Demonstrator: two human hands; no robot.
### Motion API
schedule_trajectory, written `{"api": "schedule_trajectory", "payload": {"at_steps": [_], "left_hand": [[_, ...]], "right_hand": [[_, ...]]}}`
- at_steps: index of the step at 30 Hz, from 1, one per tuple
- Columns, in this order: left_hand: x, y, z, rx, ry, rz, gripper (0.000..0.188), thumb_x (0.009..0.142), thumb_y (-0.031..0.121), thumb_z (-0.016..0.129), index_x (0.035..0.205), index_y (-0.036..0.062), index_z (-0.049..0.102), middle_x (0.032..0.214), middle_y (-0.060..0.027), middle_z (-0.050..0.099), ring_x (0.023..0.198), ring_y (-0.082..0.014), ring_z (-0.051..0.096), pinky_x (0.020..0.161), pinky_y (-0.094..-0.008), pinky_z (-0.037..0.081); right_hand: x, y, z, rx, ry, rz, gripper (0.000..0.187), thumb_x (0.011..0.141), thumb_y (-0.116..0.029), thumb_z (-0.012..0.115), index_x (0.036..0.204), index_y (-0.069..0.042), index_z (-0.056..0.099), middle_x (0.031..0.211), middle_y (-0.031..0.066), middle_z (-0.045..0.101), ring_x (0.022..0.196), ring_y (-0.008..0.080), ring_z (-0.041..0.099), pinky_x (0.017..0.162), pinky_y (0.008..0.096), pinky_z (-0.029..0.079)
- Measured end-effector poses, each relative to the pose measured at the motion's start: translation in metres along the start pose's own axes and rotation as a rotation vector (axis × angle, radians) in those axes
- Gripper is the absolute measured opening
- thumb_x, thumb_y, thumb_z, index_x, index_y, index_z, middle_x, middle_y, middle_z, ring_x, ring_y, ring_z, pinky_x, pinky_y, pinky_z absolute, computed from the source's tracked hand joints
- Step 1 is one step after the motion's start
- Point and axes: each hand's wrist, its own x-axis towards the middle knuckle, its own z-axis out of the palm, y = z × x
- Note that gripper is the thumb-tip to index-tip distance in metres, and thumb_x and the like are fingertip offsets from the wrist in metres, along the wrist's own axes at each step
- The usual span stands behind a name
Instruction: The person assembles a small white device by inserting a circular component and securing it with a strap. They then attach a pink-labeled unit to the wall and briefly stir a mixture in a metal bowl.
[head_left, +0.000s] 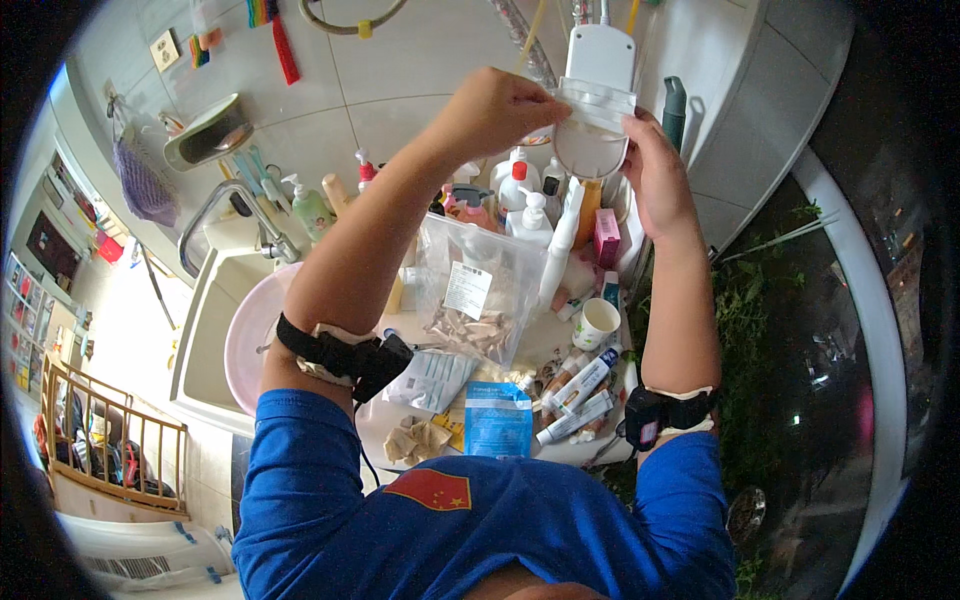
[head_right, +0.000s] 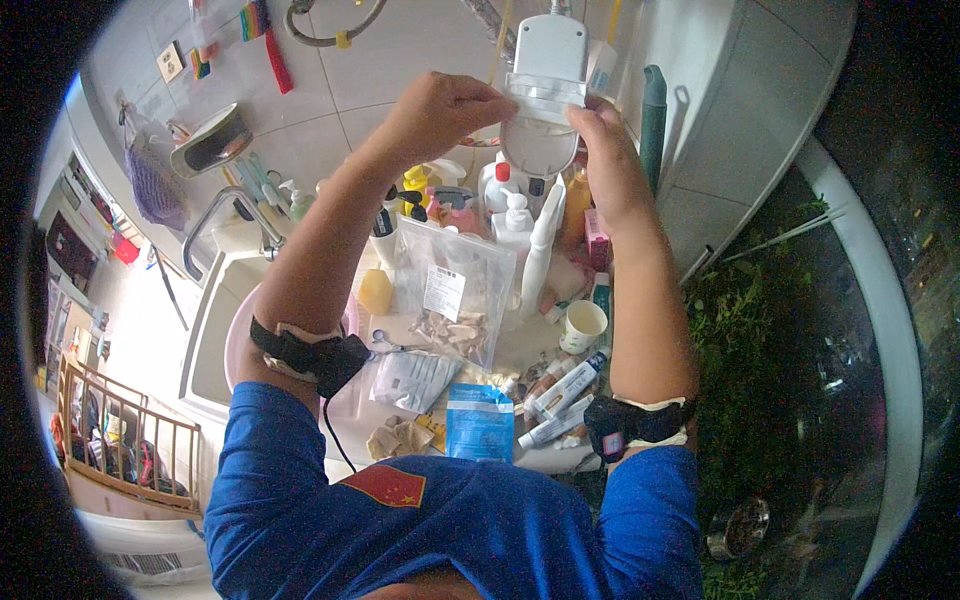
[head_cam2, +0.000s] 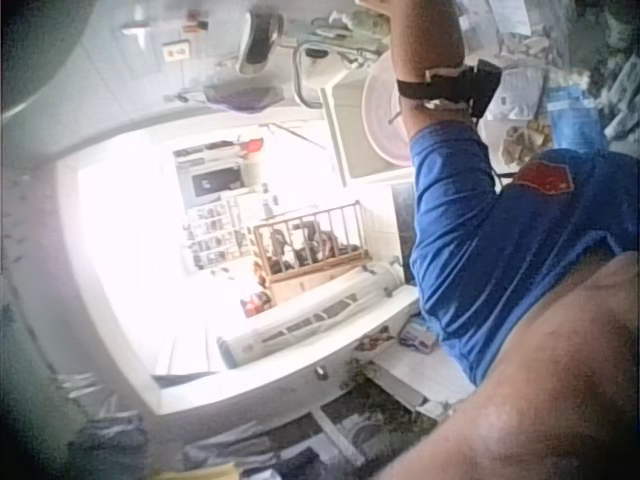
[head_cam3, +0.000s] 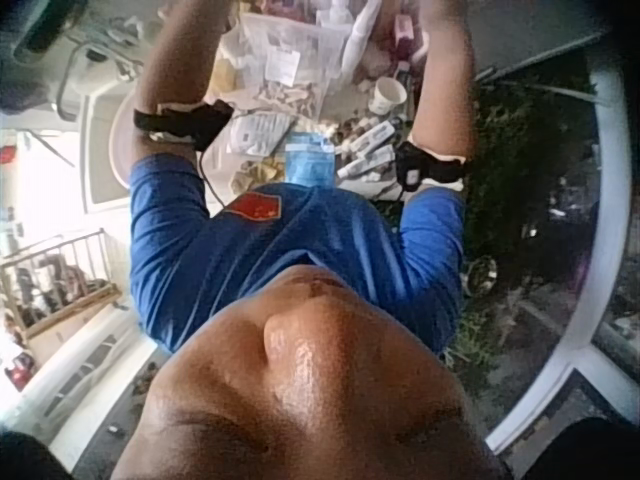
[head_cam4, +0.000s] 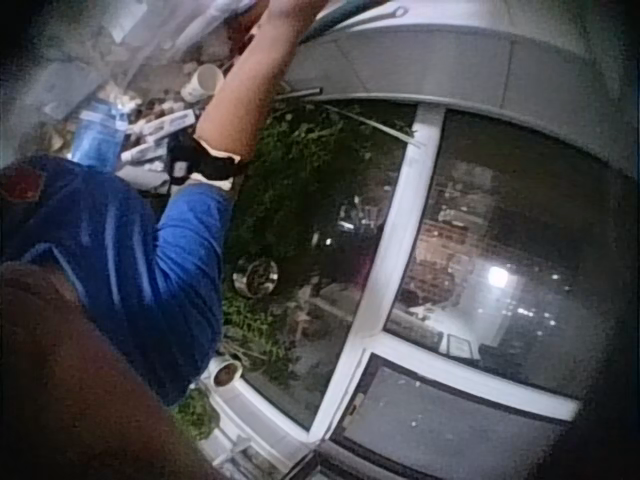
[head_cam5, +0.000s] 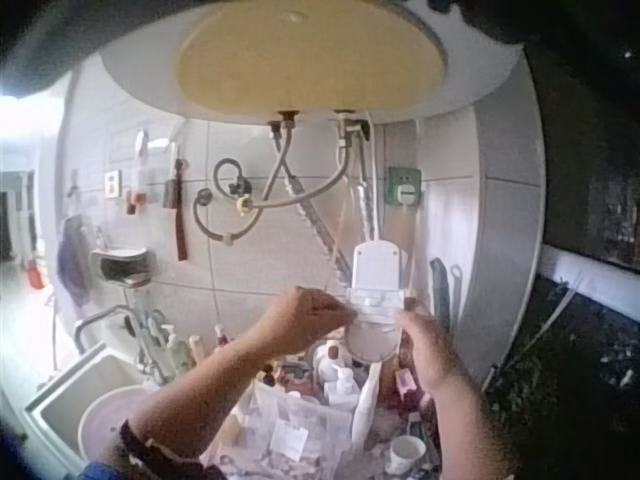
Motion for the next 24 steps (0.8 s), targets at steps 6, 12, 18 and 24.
{"api": "schedule_trajectory", "payload": {"at_steps": [6,12,18,24], "left_hand": [[-0.005,0.01,0.005,0.056,0.005,-0.015,0.026,0.086,0.027,0.064,0.094,0.003,0.07,0.078,-0.0094,0.068,0.061,-0.0105,0.059,0.054,-0.0277,0.052],[-0.01,0.01,0.005,-0.062,0.123,0.032,0.024,0.081,0.023,0.068,0.094,0.0026,0.069,0.077,-0.0112,0.068,0.066,-0.0142,0.064,0.059,-0.0289,0.052],[-0.008,0.011,0.008,-0.039,0.159,-0.027,0.023,0.074,0.021,0.07,0.086,0.0013,0.068,0.077,-0.0133,0.069,0.07,-0.0197,0.068,0.065,-0.0305,0.053],[0.001,0.005,0.013,-0.277,0.07,-0.18,0.019,0.074,0.02,0.069,0.08,0.0026,0.068,0.068,-0.0042,0.064,0.058,-0.0133,0.056,0.055,-0.0265,0.045]], "right_hand": [[0.013,0.003,0.017,-0.297,0.068,-0.153,0.051,0.073,-0.021,0.076,0.114,0.0,0.054,0.102,0.0087,0.064,0.091,0.0184,0.062,0.083,0.0304,0.048],[0.018,0.01,0.014,-0.407,0.141,-0.186,0.049,0.068,-0.019,0.08,0.108,-0.001,0.058,0.1,0.0107,0.066,0.09,0.0192,0.063,0.081,0.0316,0.05],[0.023,0.016,0.011,-0.479,0.164,-0.203,0.05,0.066,-0.02,0.081,0.106,-0.001,0.059,0.098,0.0108,0.066,0.087,0.0189,0.064,0.079,0.0315,0.05],[0.027,0.021,0.007,-0.486,0.187,-0.247,0.05,0.064,-0.017,0.083,0.104,0.0,0.059,0.096,0.011,0.067,0.085,0.0186,0.064,0.077,0.0314,0.051]]}}
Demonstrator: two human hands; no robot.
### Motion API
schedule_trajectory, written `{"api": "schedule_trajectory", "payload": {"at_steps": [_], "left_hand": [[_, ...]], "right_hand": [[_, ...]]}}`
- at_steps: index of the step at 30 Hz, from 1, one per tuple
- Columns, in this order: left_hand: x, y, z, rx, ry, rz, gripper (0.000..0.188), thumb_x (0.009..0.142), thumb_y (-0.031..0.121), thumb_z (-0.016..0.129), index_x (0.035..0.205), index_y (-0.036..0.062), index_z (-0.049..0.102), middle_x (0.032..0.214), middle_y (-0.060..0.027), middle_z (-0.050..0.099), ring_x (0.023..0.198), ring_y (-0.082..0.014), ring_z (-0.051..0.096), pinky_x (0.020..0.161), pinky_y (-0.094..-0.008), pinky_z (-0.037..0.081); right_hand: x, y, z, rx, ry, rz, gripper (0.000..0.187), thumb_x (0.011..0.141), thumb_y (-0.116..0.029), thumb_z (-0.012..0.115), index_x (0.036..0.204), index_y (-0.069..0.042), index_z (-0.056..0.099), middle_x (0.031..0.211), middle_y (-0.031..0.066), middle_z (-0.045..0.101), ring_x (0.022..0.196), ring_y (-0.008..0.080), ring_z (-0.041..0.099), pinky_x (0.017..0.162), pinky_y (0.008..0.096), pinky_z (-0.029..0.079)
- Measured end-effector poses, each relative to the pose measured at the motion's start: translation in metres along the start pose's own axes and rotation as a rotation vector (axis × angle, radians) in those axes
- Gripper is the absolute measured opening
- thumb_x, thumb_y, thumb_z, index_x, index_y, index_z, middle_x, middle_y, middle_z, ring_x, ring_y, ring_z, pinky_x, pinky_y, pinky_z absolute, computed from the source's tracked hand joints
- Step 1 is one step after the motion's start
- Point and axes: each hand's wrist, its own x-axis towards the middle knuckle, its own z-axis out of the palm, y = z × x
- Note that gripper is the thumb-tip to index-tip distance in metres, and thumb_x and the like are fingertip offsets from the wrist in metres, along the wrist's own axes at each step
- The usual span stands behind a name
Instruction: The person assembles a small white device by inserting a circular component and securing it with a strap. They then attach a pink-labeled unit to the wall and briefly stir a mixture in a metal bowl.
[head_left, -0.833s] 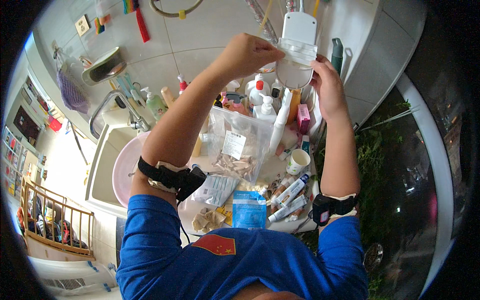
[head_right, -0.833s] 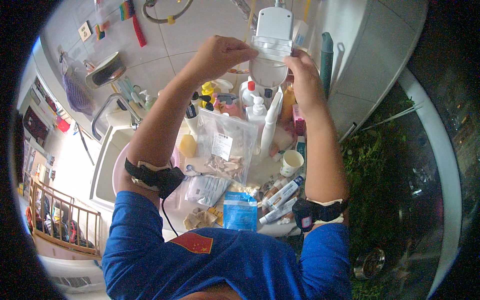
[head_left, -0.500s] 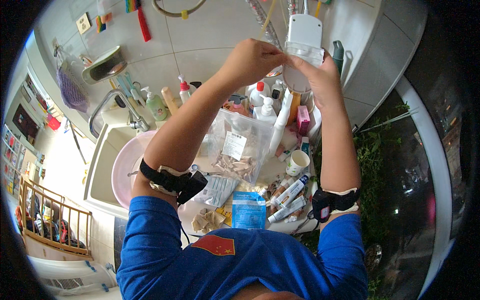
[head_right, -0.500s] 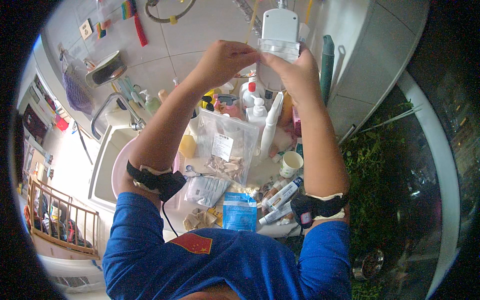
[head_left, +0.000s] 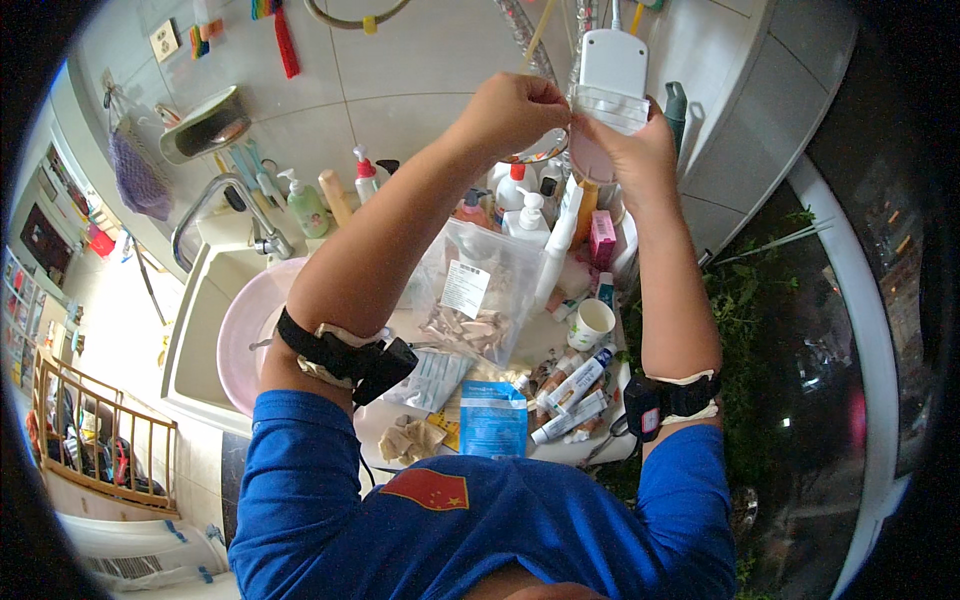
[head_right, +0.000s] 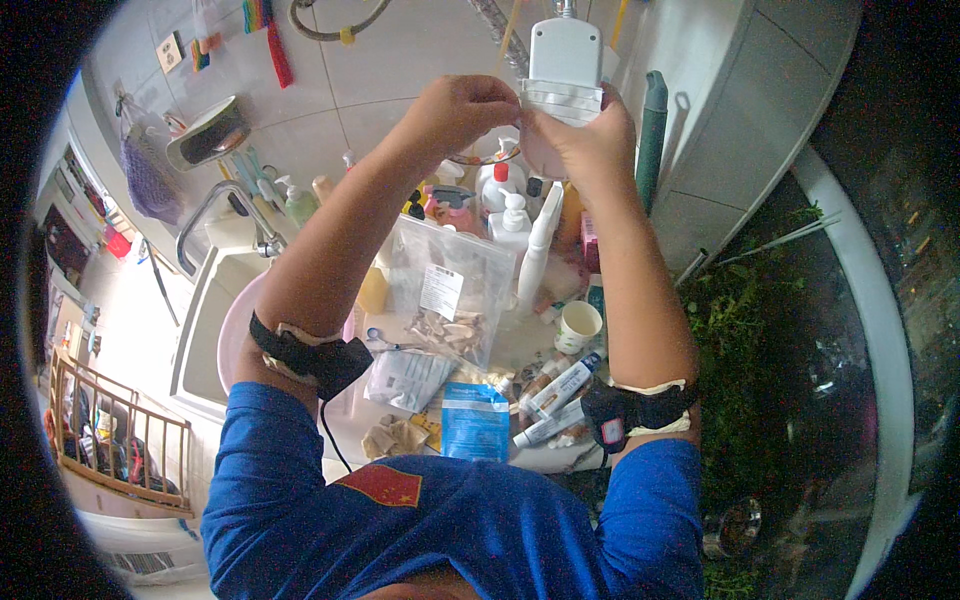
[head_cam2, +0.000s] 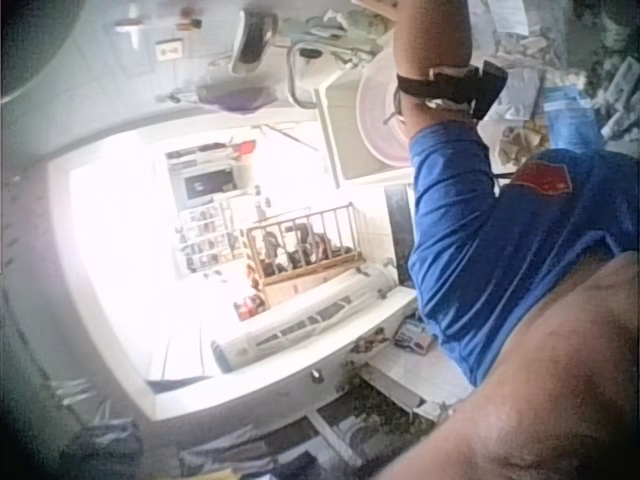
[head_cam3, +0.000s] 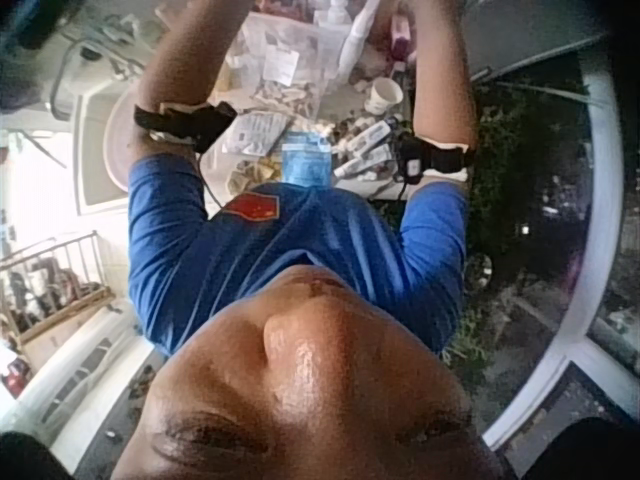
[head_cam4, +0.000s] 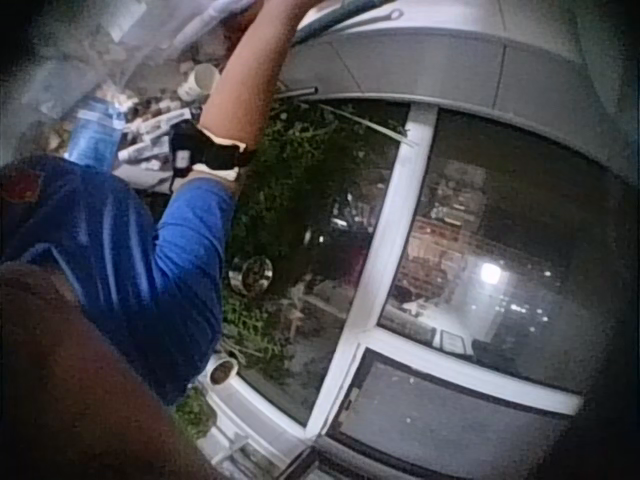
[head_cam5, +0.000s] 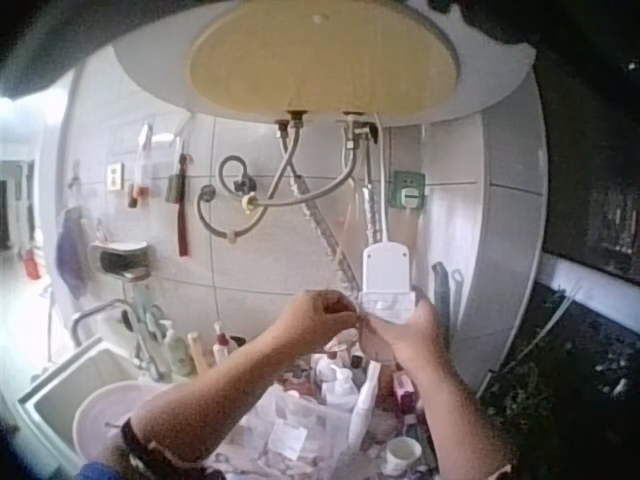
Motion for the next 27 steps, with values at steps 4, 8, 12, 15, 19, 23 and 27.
{"api": "schedule_trajectory", "payload": {"at_steps": [4,8,12,15,19,23,27], "left_hand": [[0.008,-0.007,-0.002,-0.216,-0.126,-0.232,0.016,0.077,0.019,0.066,0.084,0.0042,0.069,0.067,-0.0011,0.058,0.056,-0.0095,0.047,0.052,-0.024,0.038],[0.016,-0.019,0.001,-0.189,-0.176,-0.322,0.017,0.077,0.019,0.066,0.087,0.0056,0.069,0.069,-0.0015,0.059,0.058,-0.0098,0.048,0.053,-0.0254,0.038],[0.0,-0.047,0.013,0.134,-0.217,-0.381,0.022,0.08,0.023,0.066,0.092,0.0047,0.068,0.08,-0.0024,0.064,0.07,-0.0107,0.055,0.063,-0.0258,0.044],[-0.012,-0.061,-0.006,-0.078,-0.08,-0.194,0.021,0.083,0.023,0.066,0.092,0.0045,0.068,0.081,-0.0024,0.064,0.072,-0.0093,0.055,0.065,-0.0247,0.045],[-0.043,-0.056,-0.019,-0.19,0.061,0.033,0.018,0.088,0.019,0.064,0.099,0.0043,0.064,0.078,-0.002,0.061,0.068,-0.0067,0.054,0.059,-0.0214,0.044],[-0.095,-0.051,-0.014,-0.199,-0.028,0.049,0.018,0.092,0.012,0.057,0.106,0.001,0.059,0.083,-0.0004,0.062,0.075,-0.0072,0.057,0.069,-0.024,0.047],[-0.167,-0.068,0.008,0.066,-0.134,0.148,0.021,0.083,0.009,0.063,0.103,0.0094,0.06,0.076,-0.0126,0.063,0.066,-0.0203,0.063,0.059,-0.032,0.049]], "right_hand": [[0.0,-0.003,0.003,-0.065,0.043,0.002,0.051,0.062,-0.015,0.084,0.103,0.001,0.058,0.096,0.0114,0.066,0.086,0.0186,0.064,0.076,0.0314,0.051],[-0.008,-0.016,0.006,0.038,0.022,0.027,0.052,0.062,-0.014,0.084,0.104,-0.001,0.058,0.096,0.0088,0.065,0.085,0.0172,0.063,0.077,0.0298,0.051],[-0.007,-0.033,0.009,0.242,-0.116,0.022,0.051,0.065,-0.013,0.082,0.108,-0.002,0.057,0.098,0.0064,0.063,0.086,0.0161,0.062,0.079,0.029,0.049],[-0.004,-0.039,-0.003,0.226,-0.199,0.078,0.051,0.07,-0.016,0.079,0.112,-0.001,0.056,0.102,0.0091,0.063,0.089,0.0184,0.062,0.082,0.0307,0.049],[-0.009,-0.026,-0.016,0.219,-0.179,0.161,0.056,0.069,-0.022,0.081,0.113,-0.001,0.054,0.105,0.0123,0.063,0.094,0.0232,0.062,0.088,0.0347,0.049],[-0.005,-0.004,-0.018,0.274,-0.157,0.136,0.048,0.074,-0.024,0.077,0.111,-0.002,0.056,0.099,0.0069,0.064,0.087,0.0171,0.063,0.075,0.0322,0.054],[-0.007,0.006,-0.014,0.365,-0.126,0.213,0.041,0.083,-0.023,0.069,0.113,0.0,0.055,0.102,0.007,0.063,0.09,0.0186,0.063,0.076,0.0302,0.052]]}}
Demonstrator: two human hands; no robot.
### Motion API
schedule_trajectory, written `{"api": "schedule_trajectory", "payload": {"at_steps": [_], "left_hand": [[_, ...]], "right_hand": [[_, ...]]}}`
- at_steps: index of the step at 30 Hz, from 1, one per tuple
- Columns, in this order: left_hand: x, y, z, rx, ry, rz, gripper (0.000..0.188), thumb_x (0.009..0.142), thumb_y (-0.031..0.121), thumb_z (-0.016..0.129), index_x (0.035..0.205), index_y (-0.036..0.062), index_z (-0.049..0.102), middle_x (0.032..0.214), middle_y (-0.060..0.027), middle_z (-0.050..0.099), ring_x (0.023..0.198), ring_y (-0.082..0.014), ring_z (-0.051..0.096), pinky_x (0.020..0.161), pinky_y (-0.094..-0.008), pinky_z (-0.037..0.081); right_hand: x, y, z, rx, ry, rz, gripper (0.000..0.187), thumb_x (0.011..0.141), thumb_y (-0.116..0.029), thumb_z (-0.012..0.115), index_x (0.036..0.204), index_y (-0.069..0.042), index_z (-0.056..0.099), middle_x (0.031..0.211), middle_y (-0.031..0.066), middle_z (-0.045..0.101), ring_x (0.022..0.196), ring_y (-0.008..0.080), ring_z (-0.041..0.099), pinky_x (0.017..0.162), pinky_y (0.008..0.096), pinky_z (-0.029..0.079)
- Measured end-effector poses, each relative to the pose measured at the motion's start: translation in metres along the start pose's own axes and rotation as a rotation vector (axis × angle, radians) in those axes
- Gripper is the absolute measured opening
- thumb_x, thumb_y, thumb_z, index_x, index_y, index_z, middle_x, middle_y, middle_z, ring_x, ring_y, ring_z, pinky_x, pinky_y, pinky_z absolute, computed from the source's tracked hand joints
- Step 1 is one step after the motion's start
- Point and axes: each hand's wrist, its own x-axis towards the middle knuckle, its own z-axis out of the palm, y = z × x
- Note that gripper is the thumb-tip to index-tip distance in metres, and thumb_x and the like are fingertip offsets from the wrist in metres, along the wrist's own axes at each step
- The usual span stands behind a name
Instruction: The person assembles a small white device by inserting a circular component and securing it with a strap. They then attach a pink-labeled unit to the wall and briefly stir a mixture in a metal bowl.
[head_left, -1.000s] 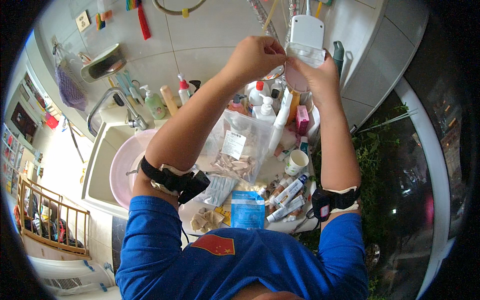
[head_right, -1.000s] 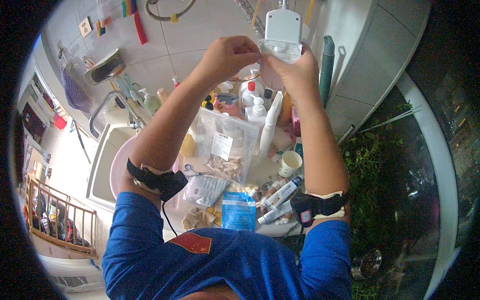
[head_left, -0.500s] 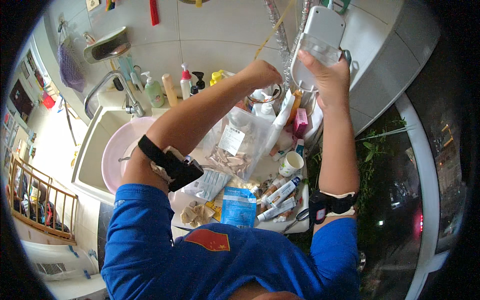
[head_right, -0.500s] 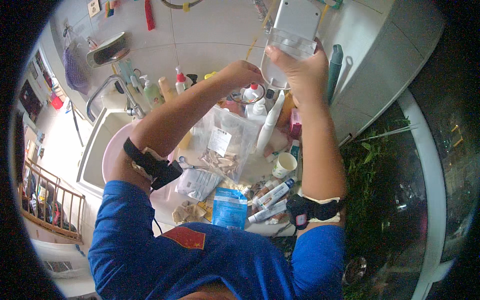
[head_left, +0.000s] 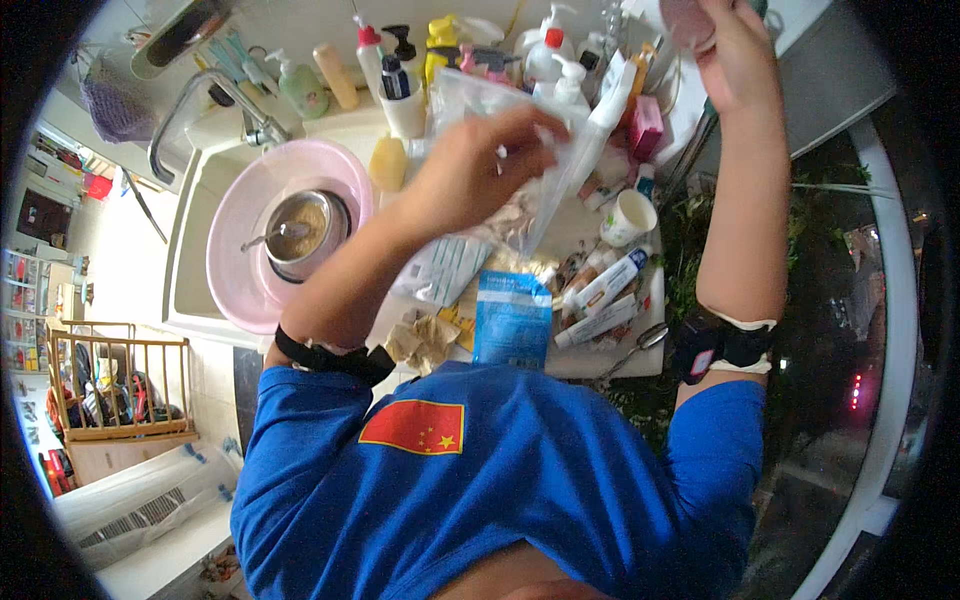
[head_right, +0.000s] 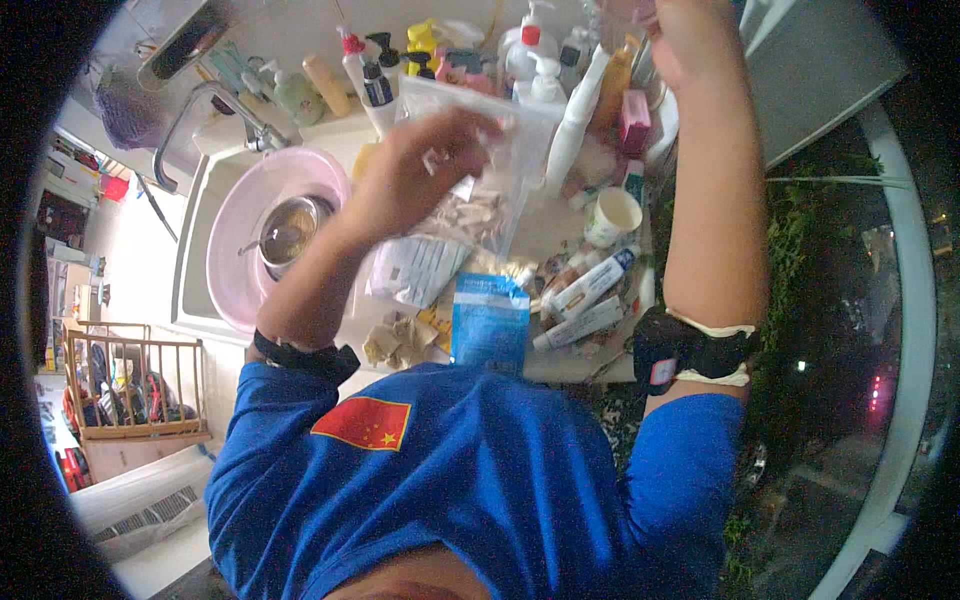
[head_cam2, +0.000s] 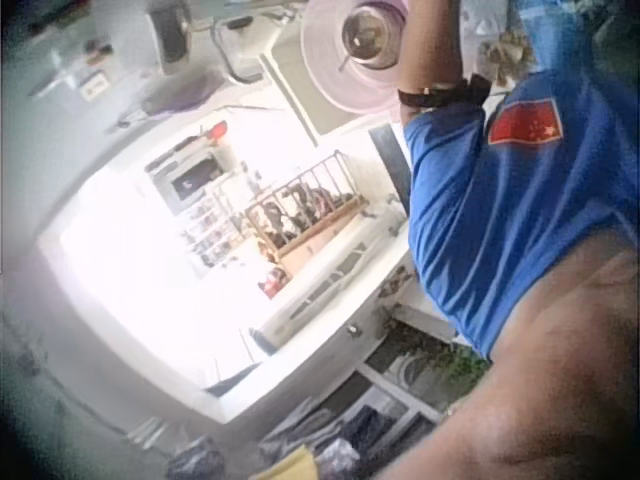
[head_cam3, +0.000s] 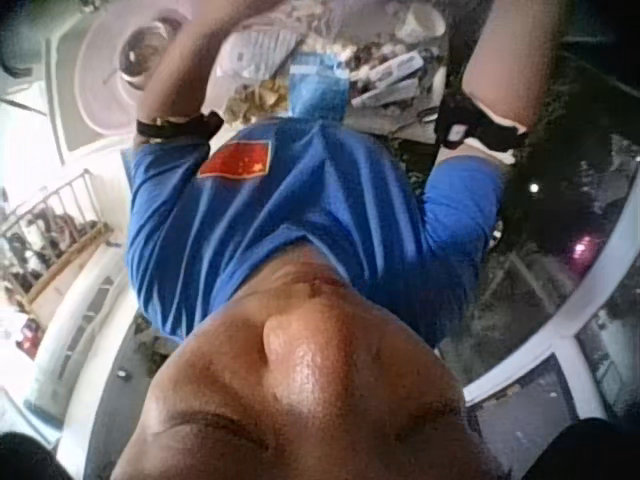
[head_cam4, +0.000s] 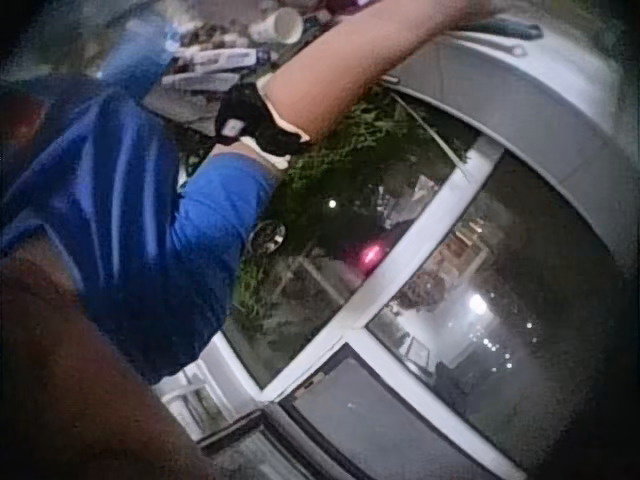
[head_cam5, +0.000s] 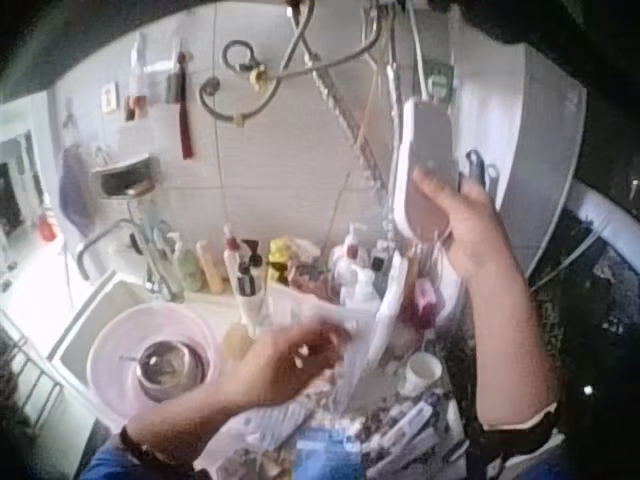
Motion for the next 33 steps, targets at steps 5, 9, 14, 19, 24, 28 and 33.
{"api": "schedule_trajectory", "payload": {"at_steps": [5,9,14,19,24,28,33], "left_hand": [[-0.081,-0.017,0.053,0.317,-0.383,0.1,0.02,0.081,0.018,0.061,0.099,0.0113,0.054,0.072,-0.0065,0.06,0.075,-0.0264,0.061,0.072,-0.0405,0.044],[-0.115,-0.033,0.086,0.251,-0.542,0.062,0.022,0.084,0.02,0.057,0.102,0.0098,0.049,0.071,-0.0061,0.059,0.077,-0.0258,0.06,0.074,-0.0394,0.042],[-0.104,-0.044,0.115,0.289,-0.554,0.139,0.016,0.083,0.017,0.051,0.095,0.0067,0.046,0.066,-0.0094,0.058,0.069,-0.0311,0.058,0.072,-0.0404,0.042],[-0.08,-0.048,0.128,0.266,-0.537,0.134,0.024,0.082,0.018,0.056,0.1,0.0055,0.046,0.068,-0.0118,0.059,0.07,-0.0326,0.06,0.068,-0.0428,0.045],[-0.079,-0.051,0.129,0.162,-0.525,-0.112,0.049,0.081,0.019,0.063,0.123,0.0099,0.039,0.077,-0.0118,0.065,0.073,-0.0336,0.062,0.064,-0.0454,0.048],[-0.081,-0.053,0.127,0.0,-0.461,-0.194,0.038,0.08,0.021,0.065,0.114,0.0084,0.054,0.083,-0.0115,0.067,0.076,-0.0319,0.064,0.065,-0.0409,0.05],[-0.082,-0.055,0.125,-0.191,-0.391,-0.333,0.022,0.08,0.021,0.067,0.096,0.0054,0.067,0.088,-0.0133,0.068,0.078,-0.0272,0.067,0.068,-0.0352,0.052]], "right_hand": [[-0.004,-0.004,0.009,0.136,-0.048,-0.011,0.026,0.086,-0.019,0.066,0.104,-0.002,0.06,0.097,0.0054,0.064,0.085,0.0141,0.063,0.076,0.0266,0.05],[-0.005,-0.001,0.011,0.146,-0.022,-0.022,0.024,0.088,-0.021,0.063,0.103,-0.003,0.062,0.096,0.0042,0.065,0.087,0.0135,0.062,0.075,0.026,0.05],[-0.004,0.0,0.01,0.208,-0.117,-0.022,0.025,0.089,-0.022,0.06,0.106,-0.003,0.06,0.097,0.0046,0.066,0.087,0.0131,0.063,0.074,0.0251,0.051],[-0.01,-0.006,0.007,0.121,-0.081,-0.015,0.026,0.089,-0.023,0.061,0.106,-0.004,0.061,0.097,0.0042,0.066,0.086,0.0125,0.063,0.074,0.0247,0.051],[-0.019,-0.006,0.001,0.026,-0.013,-0.001,0.026,0.088,-0.024,0.062,0.106,-0.005,0.061,0.096,0.0034,0.066,0.085,0.0115,0.063,0.072,0.0244,0.05],[-0.024,-0.003,0.006,0.004,-0.018,-0.018,0.027,0.087,-0.027,0.062,0.105,-0.007,0.062,0.094,0.0028,0.066,0.082,0.0115,0.062,0.07,0.026,0.048],[-0.028,-0.005,0.015,-0.043,0.025,0.063,0.028,0.086,-0.032,0.063,0.103,-0.009,0.063,0.092,0.0032,0.066,0.08,0.0138,0.06,0.07,0.0287,0.047]]}}
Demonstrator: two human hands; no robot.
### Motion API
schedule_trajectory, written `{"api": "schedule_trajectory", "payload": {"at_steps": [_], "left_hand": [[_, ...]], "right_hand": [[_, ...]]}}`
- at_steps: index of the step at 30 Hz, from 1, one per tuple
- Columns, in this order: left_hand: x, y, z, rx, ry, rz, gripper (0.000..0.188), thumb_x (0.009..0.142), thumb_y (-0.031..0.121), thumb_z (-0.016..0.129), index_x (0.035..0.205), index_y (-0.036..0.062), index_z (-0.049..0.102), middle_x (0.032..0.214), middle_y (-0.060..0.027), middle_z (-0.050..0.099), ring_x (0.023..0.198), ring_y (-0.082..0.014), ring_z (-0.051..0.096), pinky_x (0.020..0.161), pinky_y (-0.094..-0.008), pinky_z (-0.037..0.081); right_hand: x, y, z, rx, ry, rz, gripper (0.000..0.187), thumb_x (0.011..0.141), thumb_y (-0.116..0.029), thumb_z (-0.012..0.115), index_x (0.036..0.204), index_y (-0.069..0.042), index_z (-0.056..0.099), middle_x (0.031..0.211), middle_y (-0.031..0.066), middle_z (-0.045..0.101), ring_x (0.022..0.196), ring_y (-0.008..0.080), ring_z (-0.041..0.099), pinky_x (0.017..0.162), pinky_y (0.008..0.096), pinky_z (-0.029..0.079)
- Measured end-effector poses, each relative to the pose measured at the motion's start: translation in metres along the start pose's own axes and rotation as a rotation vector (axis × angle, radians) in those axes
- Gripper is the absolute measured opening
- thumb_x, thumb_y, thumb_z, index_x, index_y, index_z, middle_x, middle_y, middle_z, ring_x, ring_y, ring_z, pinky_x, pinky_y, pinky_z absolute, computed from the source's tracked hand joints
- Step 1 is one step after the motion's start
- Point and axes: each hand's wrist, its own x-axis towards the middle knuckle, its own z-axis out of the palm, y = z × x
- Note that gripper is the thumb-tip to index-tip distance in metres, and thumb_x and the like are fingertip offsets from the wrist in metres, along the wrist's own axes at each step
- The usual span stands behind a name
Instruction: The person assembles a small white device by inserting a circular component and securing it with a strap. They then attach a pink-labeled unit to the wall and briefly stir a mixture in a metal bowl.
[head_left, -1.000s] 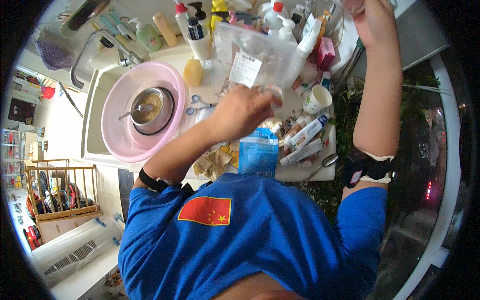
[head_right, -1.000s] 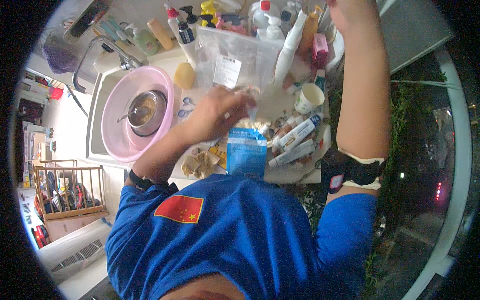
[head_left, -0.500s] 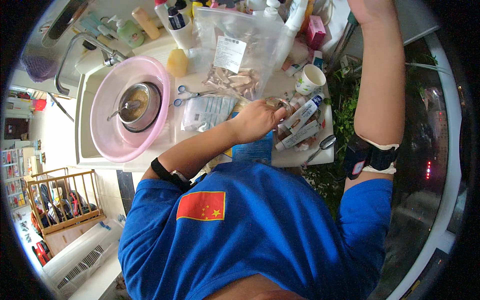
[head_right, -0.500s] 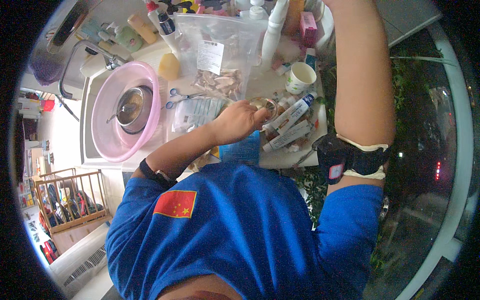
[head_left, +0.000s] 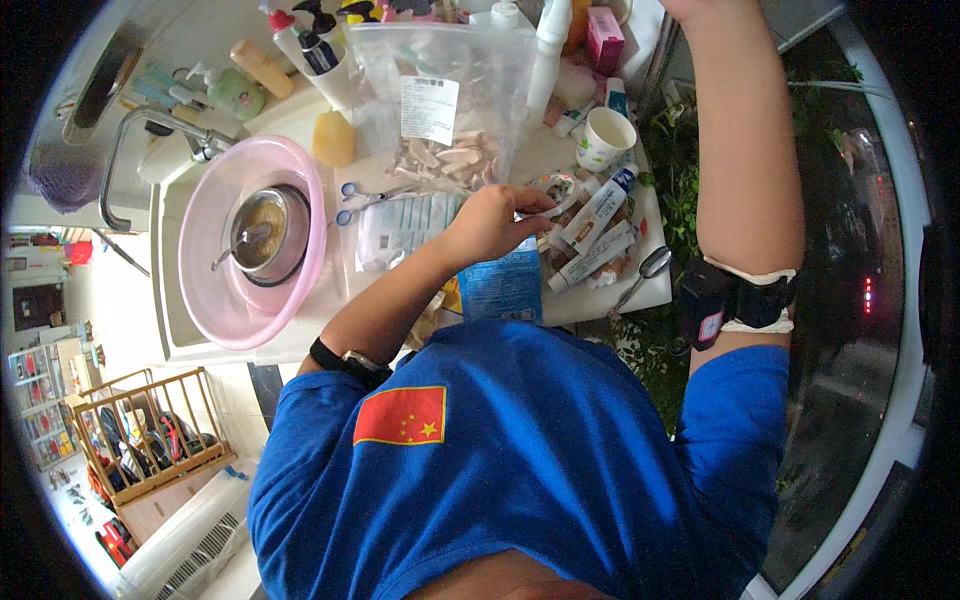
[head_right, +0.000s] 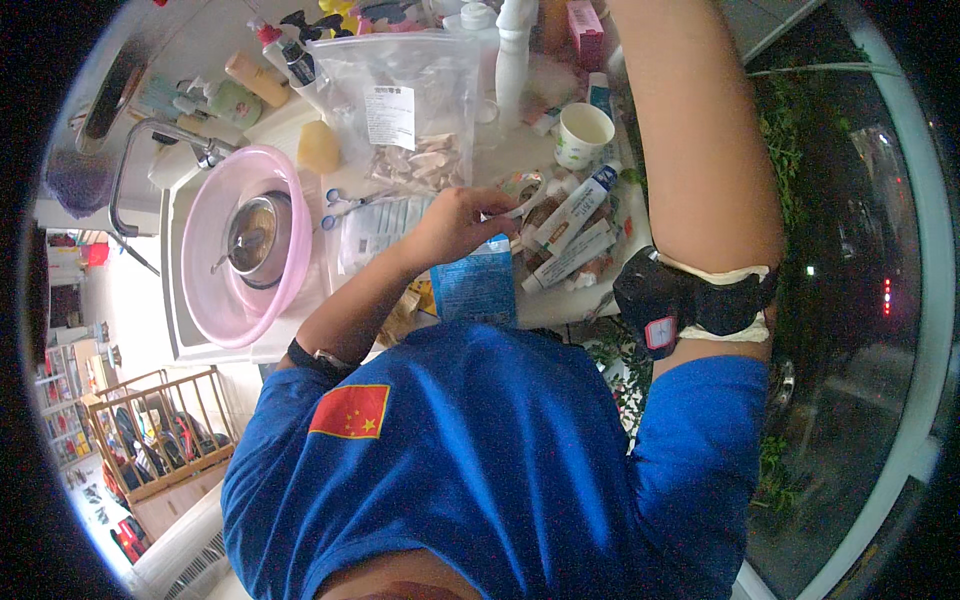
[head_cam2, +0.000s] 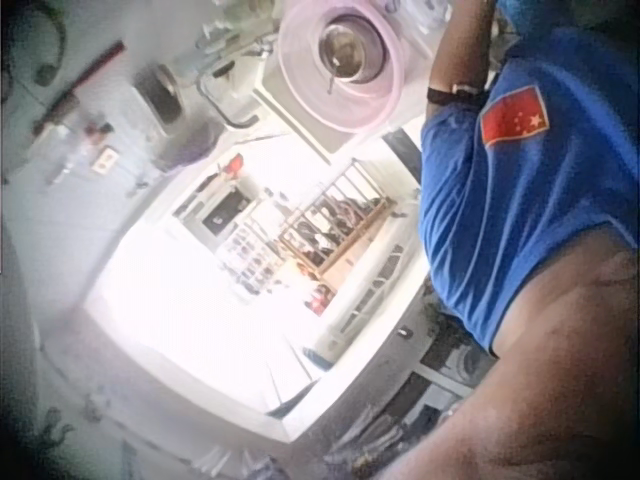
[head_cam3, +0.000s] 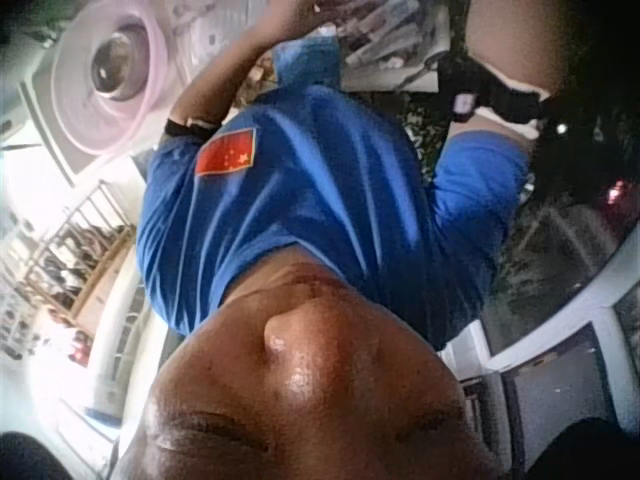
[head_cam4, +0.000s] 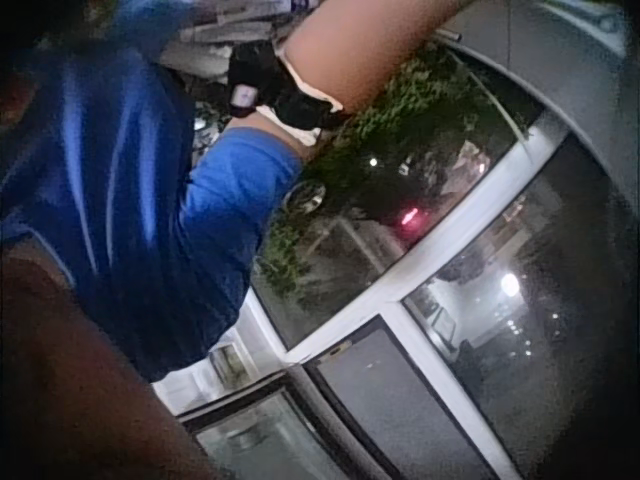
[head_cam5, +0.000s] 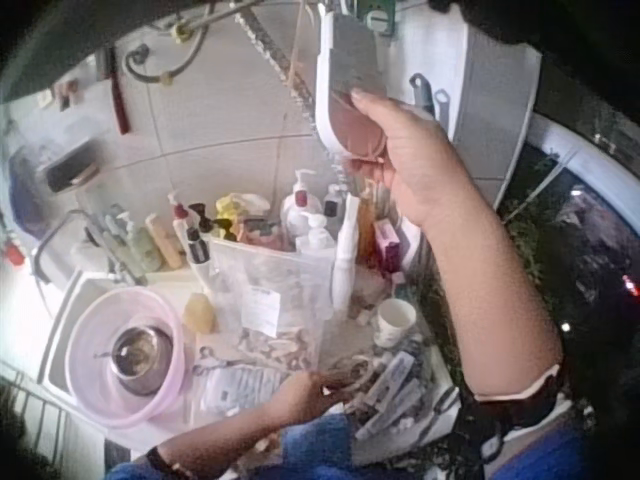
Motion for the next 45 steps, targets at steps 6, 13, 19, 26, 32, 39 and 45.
{"api": "schedule_trajectory", "payload": {"at_steps": [6,13,19,26,32,39,45], "left_hand": [[0.011,-0.009,0.003,0.0,-0.016,-0.036,0.022,0.084,0.029,0.064,0.09,0.0083,0.07,0.078,-0.0143,0.068,0.067,-0.0279,0.067,0.064,-0.0357,0.053],[0.02,-0.007,0.023,0.562,-0.222,0.115,0.032,0.076,0.036,0.069,0.095,0.0105,0.068,0.09,-0.016,0.063,0.086,-0.0321,0.062,0.072,-0.0416,0.052],[0.015,0.03,-0.021,0.343,-0.357,0.321,0.058,0.073,0.035,0.075,0.117,0.0035,0.056,0.114,-0.0169,0.056,0.108,-0.0353,0.053,0.094,-0.0412,0.043],[0.044,0.143,-0.151,0.374,0.203,0.263,0.044,0.077,0.022,0.072,0.112,-0.0006,0.059,0.107,-0.0161,0.064,0.096,-0.0244,0.063,0.081,-0.0358,0.051],[0.127,0.201,-0.182,-0.117,0.568,0.37,0.042,0.091,0.034,0.059,0.113,-0.0019,0.059,0.098,-0.013,0.065,0.09,-0.0183,0.061,0.083,-0.0311,0.047],[0.161,0.202,-0.162,-0.546,0.589,0.291,0.042,0.092,0.037,0.056,0.103,-0.0029,0.063,0.091,-0.0083,0.064,0.082,-0.014,0.056,0.072,-0.0284,0.045],[0.162,0.207,-0.15,-0.632,0.559,0.25,0.049,0.095,0.043,0.046,0.103,-0.0026,0.062,0.092,-0.0084,0.063,0.08,-0.0156,0.055,0.073,-0.0275,0.044]], "right_hand": [[-0.008,-0.009,0.009,-0.073,0.104,0.136,0.042,0.086,-0.034,0.063,0.113,-0.003,0.054,0.092,0.0087,0.063,0.071,0.0169,0.059,0.06,0.0269,0.05],[-0.004,-0.003,0.018,-0.117,0.099,0.012,0.045,0.081,-0.032,0.07,0.111,-0.002,0.054,0.101,0.0061,0.062,0.087,0.0143,0.061,0.061,0.0287,0.056],[0.009,0.006,0.009,-0.235,0.177,-0.11,0.057,0.076,-0.033,0.074,0.115,0.001,0.05,0.098,0.0091,0.063,0.078,0.0152,0.063,0.057,0.027,0.055],[0.01,0.012,0.006,-0.168,0.204,-0.22,0.047,0.076,-0.026,0.074,0.11,0.001,0.054,0.102,0.0094,0.062,0.088,0.0168,0.061,0.075,0.0292,0.05],[0.007,0.018,0.016,0.053,0.204,-0.272,0.049,0.076,-0.027,0.075,0.111,0.001,0.054,0.1,0.0121,0.063,0.093,0.0207,0.061,0.081,0.0316,0.048],[-0.002,0.013,0.005,0.377,0.019,-0.114,0.043,0.093,-0.031,0.053,0.125,-0.003,0.047,0.119,0.0118,0.056,0.108,0.0224,0.056,0.092,0.0384,0.047],[-0.015,0.006,0.0,0.964,-0.207,0.063,0.047,0.099,-0.039,0.032,0.131,-0.006,0.043,0.128,0.0144,0.051,0.115,0.0279,0.053,0.094,0.0481,0.047]]}}
